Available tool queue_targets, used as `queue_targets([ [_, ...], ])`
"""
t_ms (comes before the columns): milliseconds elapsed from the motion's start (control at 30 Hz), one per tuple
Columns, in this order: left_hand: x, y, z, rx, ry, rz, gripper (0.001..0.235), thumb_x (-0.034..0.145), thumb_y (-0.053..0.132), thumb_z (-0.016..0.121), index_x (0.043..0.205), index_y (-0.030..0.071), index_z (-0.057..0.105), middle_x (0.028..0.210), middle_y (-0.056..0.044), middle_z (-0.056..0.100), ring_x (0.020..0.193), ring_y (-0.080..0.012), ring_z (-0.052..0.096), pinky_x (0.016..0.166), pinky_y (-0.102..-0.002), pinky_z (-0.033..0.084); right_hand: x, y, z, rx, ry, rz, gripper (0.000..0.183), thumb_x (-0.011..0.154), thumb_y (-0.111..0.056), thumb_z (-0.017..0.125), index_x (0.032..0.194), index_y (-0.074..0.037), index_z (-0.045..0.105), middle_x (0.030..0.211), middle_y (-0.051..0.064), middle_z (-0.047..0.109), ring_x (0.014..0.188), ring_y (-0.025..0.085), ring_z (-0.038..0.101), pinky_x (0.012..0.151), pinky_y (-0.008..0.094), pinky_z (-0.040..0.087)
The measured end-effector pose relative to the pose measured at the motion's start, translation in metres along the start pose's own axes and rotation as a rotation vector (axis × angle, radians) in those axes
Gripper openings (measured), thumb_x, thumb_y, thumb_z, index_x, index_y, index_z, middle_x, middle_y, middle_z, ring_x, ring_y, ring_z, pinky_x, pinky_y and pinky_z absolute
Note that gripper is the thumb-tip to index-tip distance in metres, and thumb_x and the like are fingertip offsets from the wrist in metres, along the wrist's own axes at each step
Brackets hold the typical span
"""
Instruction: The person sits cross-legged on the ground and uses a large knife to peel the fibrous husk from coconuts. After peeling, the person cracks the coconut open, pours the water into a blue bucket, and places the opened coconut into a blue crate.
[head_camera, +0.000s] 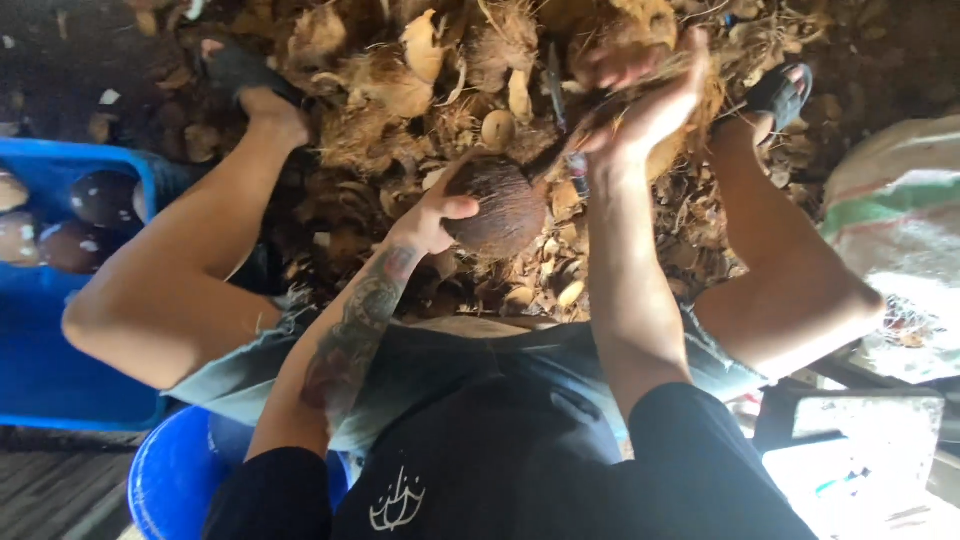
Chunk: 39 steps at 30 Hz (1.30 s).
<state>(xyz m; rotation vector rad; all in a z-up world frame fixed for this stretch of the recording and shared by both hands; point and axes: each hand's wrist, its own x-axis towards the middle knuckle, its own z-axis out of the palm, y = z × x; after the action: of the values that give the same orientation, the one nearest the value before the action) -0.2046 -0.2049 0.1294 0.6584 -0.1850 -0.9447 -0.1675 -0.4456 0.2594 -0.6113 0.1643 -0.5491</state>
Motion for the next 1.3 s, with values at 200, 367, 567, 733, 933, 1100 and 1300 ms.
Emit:
queue_targets([
  [200,-0.022,0.012,-0.018,-0.211,-0.139,0.112,0.069,0.088,0.018,0.079,0.151,0.008,0.054,0.149,-0.019,0.059,0.14,-0.041,0.056,0.116,-0.063,0.051,0.167,-0.093,-0.204,-0.158,0.752,-0.521,0.053,0.075,-0.059,0.067,0.093,-0.009,0.069,0.064,0.018,0.063,0.066,0.044,0.073,0.087,0.074,0.063],
  [367,-0.032,0.01,-0.059,-0.301,0.004,0.083,0.06,0.085,0.025,0.082,0.137,0.002,0.061,0.132,-0.019,0.067,0.125,-0.0408,0.063,0.104,-0.058,0.057,0.192,-0.135,-0.248,-0.529,0.741,-0.402,0.093,0.063,-0.061,0.075,0.135,-0.007,0.049,0.143,0.023,0.051,0.13,0.042,0.047,0.105,0.063,0.032],
  [567,-0.018,0.084,-0.012,-0.19,-0.112,0.172,0.071,0.091,0.035,0.081,0.149,0.008,0.051,0.147,-0.017,0.058,0.139,-0.0388,0.057,0.118,-0.062,0.046,0.179,-0.063,-0.393,-1.5,0.475,-0.012,0.021,0.102,-0.042,0.039,0.099,-0.023,0.049,0.099,0.004,0.051,0.082,0.025,0.051,0.09,0.049,0.053],
  [733,-0.046,0.067,-0.052,-0.351,0.25,0.129,0.081,0.089,0.051,0.084,0.149,0.004,0.057,0.154,-0.021,0.054,0.145,-0.0421,0.05,0.122,-0.065,0.042,0.144,-0.02,-0.369,-2.093,0.508,-0.023,0.039,0.103,-0.044,0.058,0.12,-0.012,0.071,0.12,0.02,0.063,0.102,0.041,0.063,0.089,0.063,0.049],
  [933,-0.058,0.034,-0.09,-0.387,0.55,-0.049,0.057,0.088,0.046,0.071,0.137,0.017,0.068,0.134,-0.013,0.073,0.122,-0.0405,0.069,0.096,-0.077,0.049,0.032,0.04,-0.217,-1.847,-0.635,-0.679,0.018,0.104,0.003,0.051,0.086,0.001,0.053,0.085,0.022,0.054,0.079,0.04,0.049,0.08,0.052,0.042],
  [1100,-0.048,0.072,-0.04,-0.182,0.015,0.45,0.087,0.101,0.061,0.059,0.167,0.012,0.033,0.16,-0.026,0.052,0.148,-0.039,0.054,0.127,-0.057,0.041,0.001,0.068,-0.243,-2.237,-0.266,0.618,0.058,0.082,-0.037,0.069,0.128,-0.004,0.055,0.124,0.038,0.063,0.126,0.054,0.06,0.108,0.054,0.05],
  [1300,-0.063,0.047,-0.042,-0.473,0.818,0.034,0.066,0.079,0.042,0.089,0.134,0.01,0.072,0.134,-0.024,0.072,0.124,-0.0452,0.067,0.113,-0.059,0.049,0.005,0.099,-0.27,-2.092,-0.079,0.371,0.038,0.077,-0.041,0.08,0.101,-0.013,0.075,0.091,0.022,0.075,0.102,0.044,0.074,0.089,0.056,0.06],
])
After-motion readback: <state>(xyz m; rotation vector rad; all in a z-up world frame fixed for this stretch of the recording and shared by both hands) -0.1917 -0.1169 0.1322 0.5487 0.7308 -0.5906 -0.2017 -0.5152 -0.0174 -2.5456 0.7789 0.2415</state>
